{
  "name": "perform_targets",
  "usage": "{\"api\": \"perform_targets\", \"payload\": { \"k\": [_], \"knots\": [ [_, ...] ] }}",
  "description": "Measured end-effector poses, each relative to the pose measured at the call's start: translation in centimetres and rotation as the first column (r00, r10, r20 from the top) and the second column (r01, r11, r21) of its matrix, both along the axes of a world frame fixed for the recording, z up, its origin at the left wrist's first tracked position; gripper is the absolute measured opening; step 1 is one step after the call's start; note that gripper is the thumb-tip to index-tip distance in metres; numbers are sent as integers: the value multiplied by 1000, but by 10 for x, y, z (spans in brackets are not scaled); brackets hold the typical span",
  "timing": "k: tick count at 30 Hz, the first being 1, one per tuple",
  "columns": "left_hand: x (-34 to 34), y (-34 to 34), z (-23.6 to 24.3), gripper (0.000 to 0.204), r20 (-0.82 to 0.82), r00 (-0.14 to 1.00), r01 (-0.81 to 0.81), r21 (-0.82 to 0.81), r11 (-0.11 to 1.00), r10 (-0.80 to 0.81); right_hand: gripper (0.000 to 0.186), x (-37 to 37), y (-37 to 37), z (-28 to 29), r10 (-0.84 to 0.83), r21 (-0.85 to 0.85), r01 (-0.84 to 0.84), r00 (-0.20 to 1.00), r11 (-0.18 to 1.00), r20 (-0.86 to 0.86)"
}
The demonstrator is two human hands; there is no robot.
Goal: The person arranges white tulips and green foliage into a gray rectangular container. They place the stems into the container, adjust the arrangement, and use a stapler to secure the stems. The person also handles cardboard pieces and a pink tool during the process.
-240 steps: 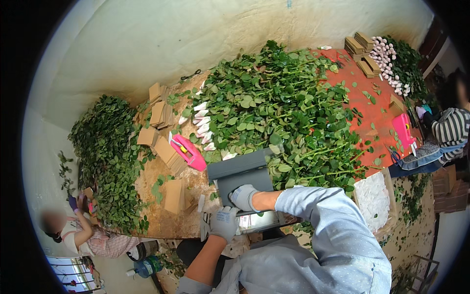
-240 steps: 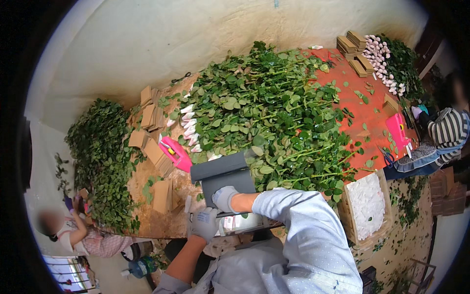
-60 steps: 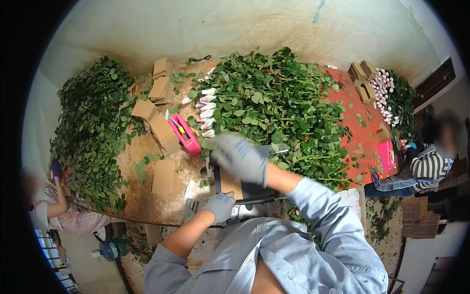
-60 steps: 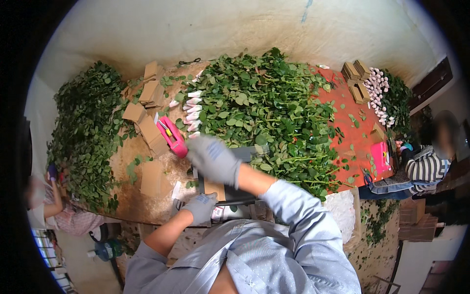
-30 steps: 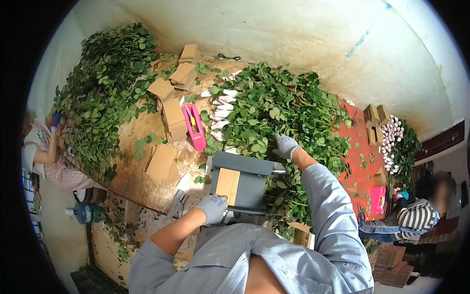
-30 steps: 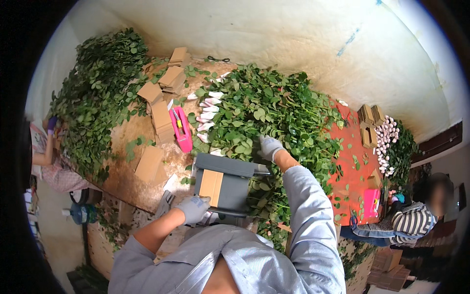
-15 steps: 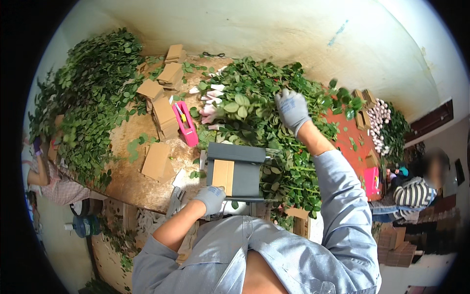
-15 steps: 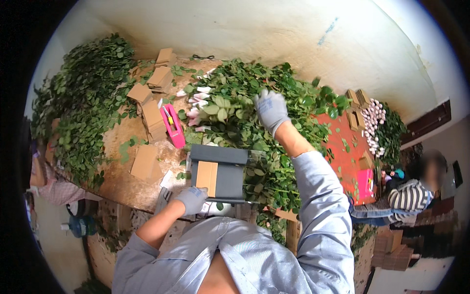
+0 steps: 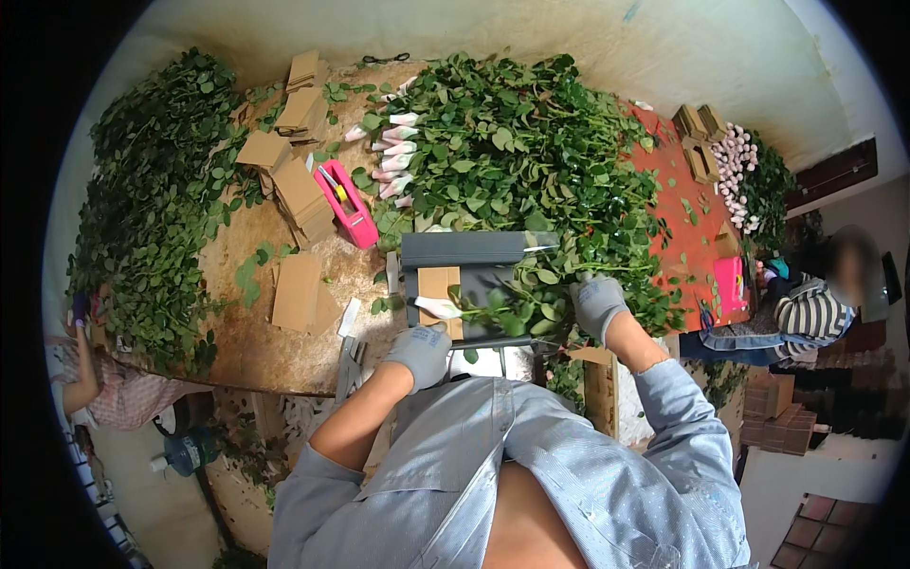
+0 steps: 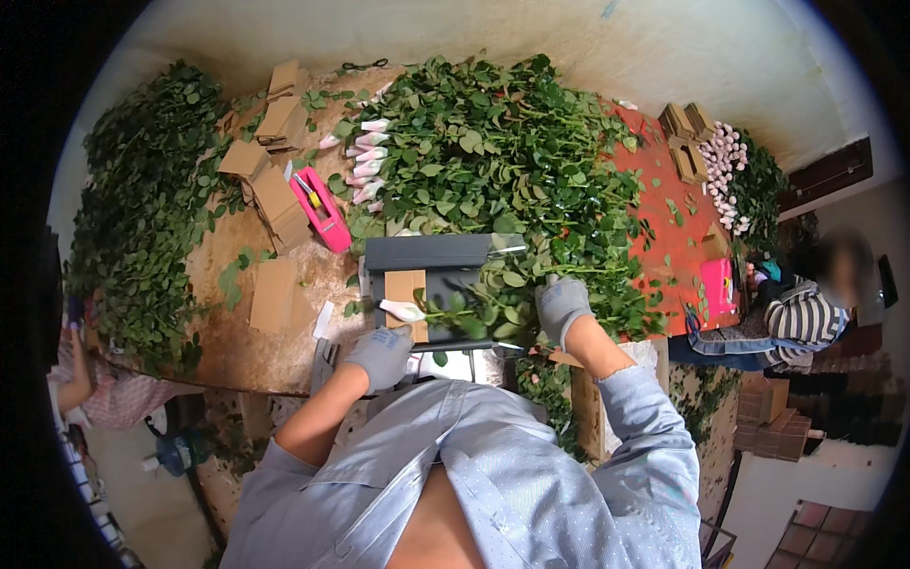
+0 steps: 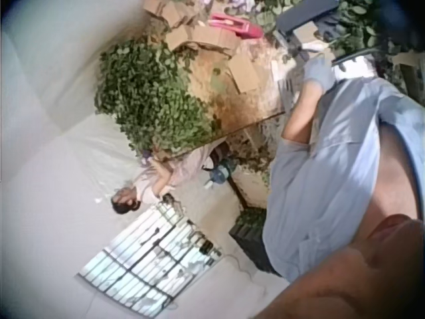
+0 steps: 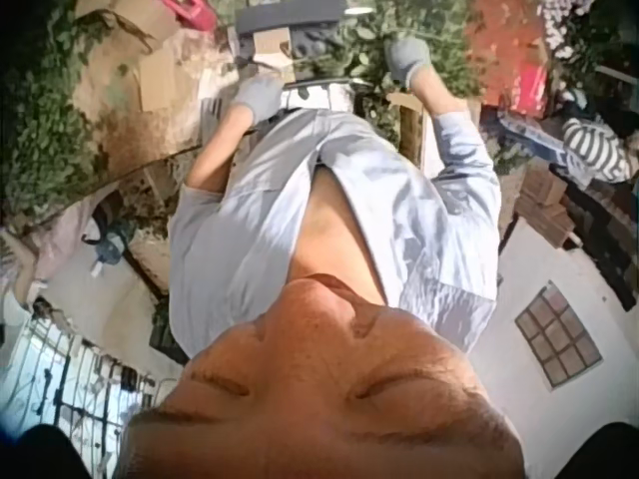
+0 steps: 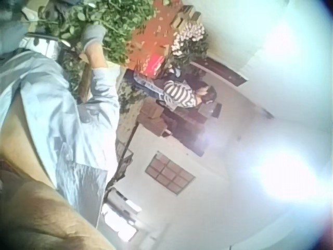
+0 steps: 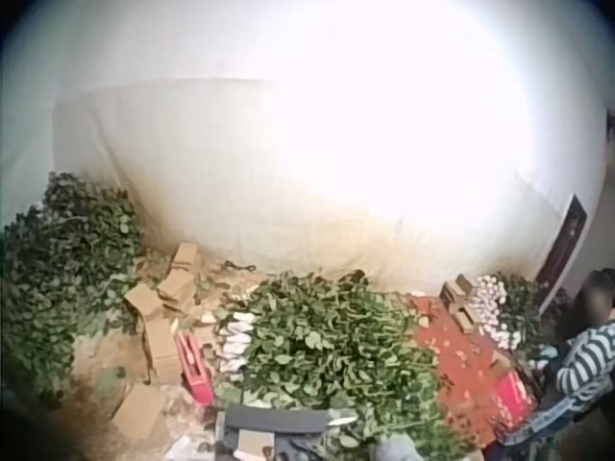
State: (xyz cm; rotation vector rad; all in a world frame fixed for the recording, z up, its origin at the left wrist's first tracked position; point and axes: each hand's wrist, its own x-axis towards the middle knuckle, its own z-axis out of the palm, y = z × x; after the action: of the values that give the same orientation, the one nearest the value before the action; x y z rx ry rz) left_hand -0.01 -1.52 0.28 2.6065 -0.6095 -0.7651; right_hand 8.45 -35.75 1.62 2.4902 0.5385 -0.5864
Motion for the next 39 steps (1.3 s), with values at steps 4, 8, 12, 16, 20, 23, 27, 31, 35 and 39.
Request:
{"api": "perform_targets", "payload": {
  "k": [4,8,12,16,20,23,27,31,35,39],
  "knots": [
    [2,0,-4,24,-4,1000,6,-2,1000,-6,32,-18,45,45,15,93,-31,985,995,170],
    [-10,6,-13,28,6,998,-56,0,998,56,27,-16,123,55,251,549,-186,967,815,-45],
    [-1,2,-5,35,-42,999,-23,17,1000,24,25,-1,159,-9,399,627,-307,917,717,-7],
    [-3,14,-3,44,-76,997,-40,-168,985,28,23,3,170,-34,504,702,-382,863,601,38],
    [4,44,4,33,-256,952,-283,-537,795,166,28,5,161,-48,592,834,-266,801,483,-88],
    [15,54,8,29,-183,908,-420,-367,830,378,30,8,159,-55,593,824,-180,776,537,-217],
    [31,61,-16,25,-155,962,-250,-172,953,225,29,7,158,-48,583,849,-115,773,516,-250],
    [39,62,-30,18,-75,996,-69,-177,982,57,30,9,156,-55,585,866,-60,760,496,-283],
    [37,77,-26,14,53,999,6,-147,989,2,31,8,157,-63,574,843,-56,756,535,-315],
    [20,139,-16,14,81,987,-148,88,985,141,31,7,159,-55,584,818,-100,749,566,-313]
  ]
}}
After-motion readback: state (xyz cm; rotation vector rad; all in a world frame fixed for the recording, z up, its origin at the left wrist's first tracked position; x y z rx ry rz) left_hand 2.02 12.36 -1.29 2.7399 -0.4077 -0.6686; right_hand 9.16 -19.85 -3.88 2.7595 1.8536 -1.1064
